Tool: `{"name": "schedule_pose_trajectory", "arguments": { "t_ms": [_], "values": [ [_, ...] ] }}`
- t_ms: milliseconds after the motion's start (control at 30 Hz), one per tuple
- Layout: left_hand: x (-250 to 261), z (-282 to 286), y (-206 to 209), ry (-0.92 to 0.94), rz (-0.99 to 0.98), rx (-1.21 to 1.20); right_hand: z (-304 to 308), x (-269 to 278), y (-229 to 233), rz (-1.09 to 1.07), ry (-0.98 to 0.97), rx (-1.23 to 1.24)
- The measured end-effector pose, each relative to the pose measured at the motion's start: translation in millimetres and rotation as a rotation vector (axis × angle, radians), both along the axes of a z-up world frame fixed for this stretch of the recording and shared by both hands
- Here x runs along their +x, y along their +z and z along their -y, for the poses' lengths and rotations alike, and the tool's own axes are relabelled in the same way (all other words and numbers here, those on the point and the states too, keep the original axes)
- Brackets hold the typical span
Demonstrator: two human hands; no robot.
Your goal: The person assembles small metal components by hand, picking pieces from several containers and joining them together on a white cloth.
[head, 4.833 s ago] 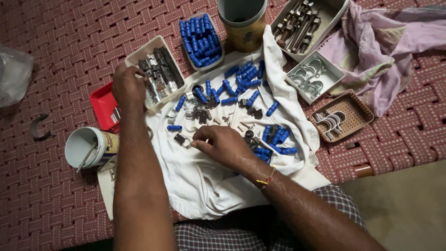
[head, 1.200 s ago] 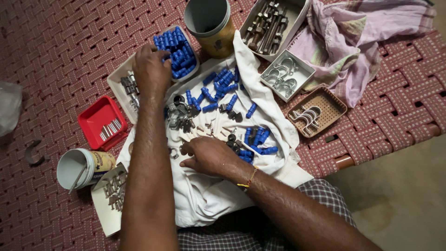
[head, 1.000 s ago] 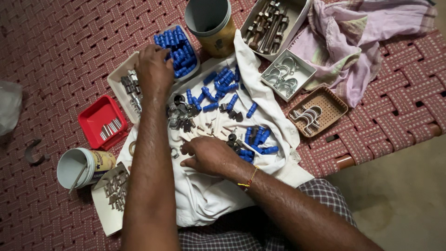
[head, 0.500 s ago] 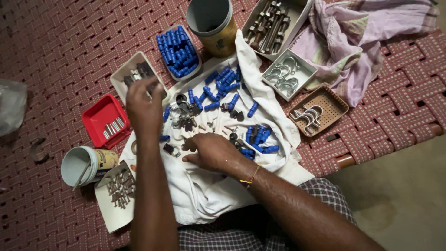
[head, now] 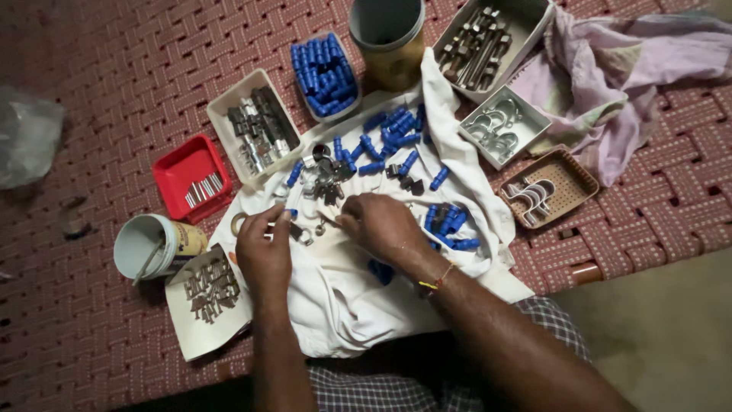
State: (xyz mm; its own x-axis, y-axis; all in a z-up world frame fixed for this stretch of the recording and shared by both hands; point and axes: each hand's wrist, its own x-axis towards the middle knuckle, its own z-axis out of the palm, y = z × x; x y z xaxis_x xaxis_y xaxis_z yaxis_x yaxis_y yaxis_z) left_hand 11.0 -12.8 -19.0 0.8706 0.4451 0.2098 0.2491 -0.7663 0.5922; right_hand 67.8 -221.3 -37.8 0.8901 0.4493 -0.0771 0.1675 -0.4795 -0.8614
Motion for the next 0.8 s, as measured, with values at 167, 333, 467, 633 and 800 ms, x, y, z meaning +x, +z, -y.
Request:
{"name": "schedule_pose_trajectory", "arguments": {
  "t_ms": [167, 333, 467, 633, 800],
  "values": [
    [3.3, -3.8, -5.7, 0.010, -0.028, -0.012, 3.1, 4.4, -18.8, 0.318, -0.054, -0.130],
    [3.0, -17.6, -4.2, -0.058, 0.018, 0.204, 12.4, 7.2, -26.6, 0.524, -0.020, -0.187],
    [3.9, -31.0, -3.2, -0.024, -0.034, 0.249, 12.9, 5.0, -28.9, 0.462, -0.053, -0.210],
    [8.2, -40.0, -11.1, -0.014, -0.050, 0.227, 8.7, 3.0, -22.3, 0.280, -0.037, -0.176],
    [8.4, -36.2, -14.4, -0.095, 0.011, 0.228, 3.7, 1.3, -7.0, 0.185, 0.038, -0.246]
  ]
}}
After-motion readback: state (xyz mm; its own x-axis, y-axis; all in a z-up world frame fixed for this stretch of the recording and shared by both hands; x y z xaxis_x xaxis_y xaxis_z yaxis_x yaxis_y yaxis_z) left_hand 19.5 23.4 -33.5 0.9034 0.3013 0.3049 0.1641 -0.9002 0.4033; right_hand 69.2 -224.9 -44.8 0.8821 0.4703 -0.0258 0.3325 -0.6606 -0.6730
